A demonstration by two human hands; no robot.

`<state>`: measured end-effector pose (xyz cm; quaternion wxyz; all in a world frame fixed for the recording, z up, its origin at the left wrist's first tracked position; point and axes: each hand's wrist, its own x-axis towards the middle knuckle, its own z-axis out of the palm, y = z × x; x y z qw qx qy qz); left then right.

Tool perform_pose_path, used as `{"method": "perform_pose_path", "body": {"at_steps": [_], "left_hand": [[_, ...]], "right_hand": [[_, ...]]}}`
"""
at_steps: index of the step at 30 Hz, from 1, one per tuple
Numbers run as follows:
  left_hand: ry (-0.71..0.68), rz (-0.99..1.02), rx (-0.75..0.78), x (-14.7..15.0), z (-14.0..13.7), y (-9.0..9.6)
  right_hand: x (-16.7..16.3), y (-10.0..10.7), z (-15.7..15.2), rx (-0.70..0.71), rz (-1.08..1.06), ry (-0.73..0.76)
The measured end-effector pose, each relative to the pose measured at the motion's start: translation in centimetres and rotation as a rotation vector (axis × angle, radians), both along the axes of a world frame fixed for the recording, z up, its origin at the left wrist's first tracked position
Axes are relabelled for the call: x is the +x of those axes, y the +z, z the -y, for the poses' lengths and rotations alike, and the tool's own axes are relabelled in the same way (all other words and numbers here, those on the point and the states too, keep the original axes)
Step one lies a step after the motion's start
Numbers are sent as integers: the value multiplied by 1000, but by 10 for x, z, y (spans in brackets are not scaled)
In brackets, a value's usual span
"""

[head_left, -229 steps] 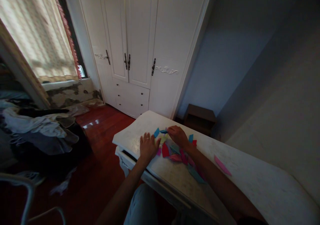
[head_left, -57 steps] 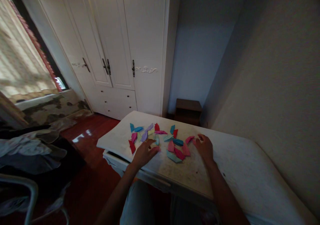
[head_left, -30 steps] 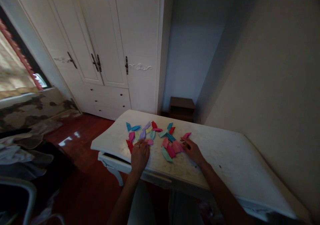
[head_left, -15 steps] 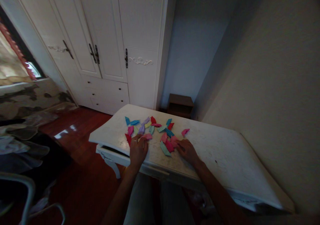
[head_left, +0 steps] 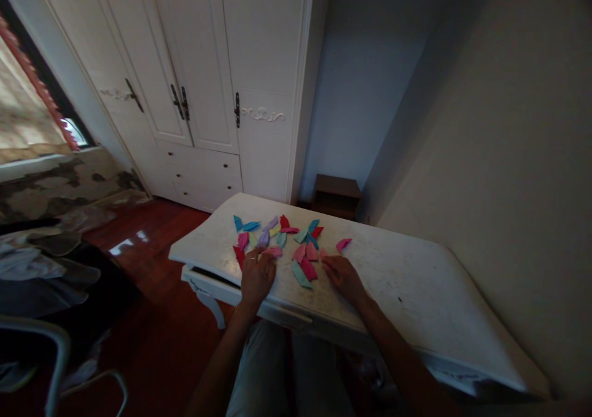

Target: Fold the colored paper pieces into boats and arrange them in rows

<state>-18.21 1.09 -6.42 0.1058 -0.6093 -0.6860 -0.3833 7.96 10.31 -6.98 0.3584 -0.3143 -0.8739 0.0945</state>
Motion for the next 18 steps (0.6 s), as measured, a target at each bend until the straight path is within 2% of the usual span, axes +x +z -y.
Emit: {"method": "perform_pose_path", "body": {"at_steps": [7,18], "left_hand": [[-56,-85,-133,-1,-2,4],[-70,-94,-97,-2,-1,4]], "right_hand": [[2,-2,-4,-109,-95,-78],[2,0,-3,-199,-139,-108]]}}
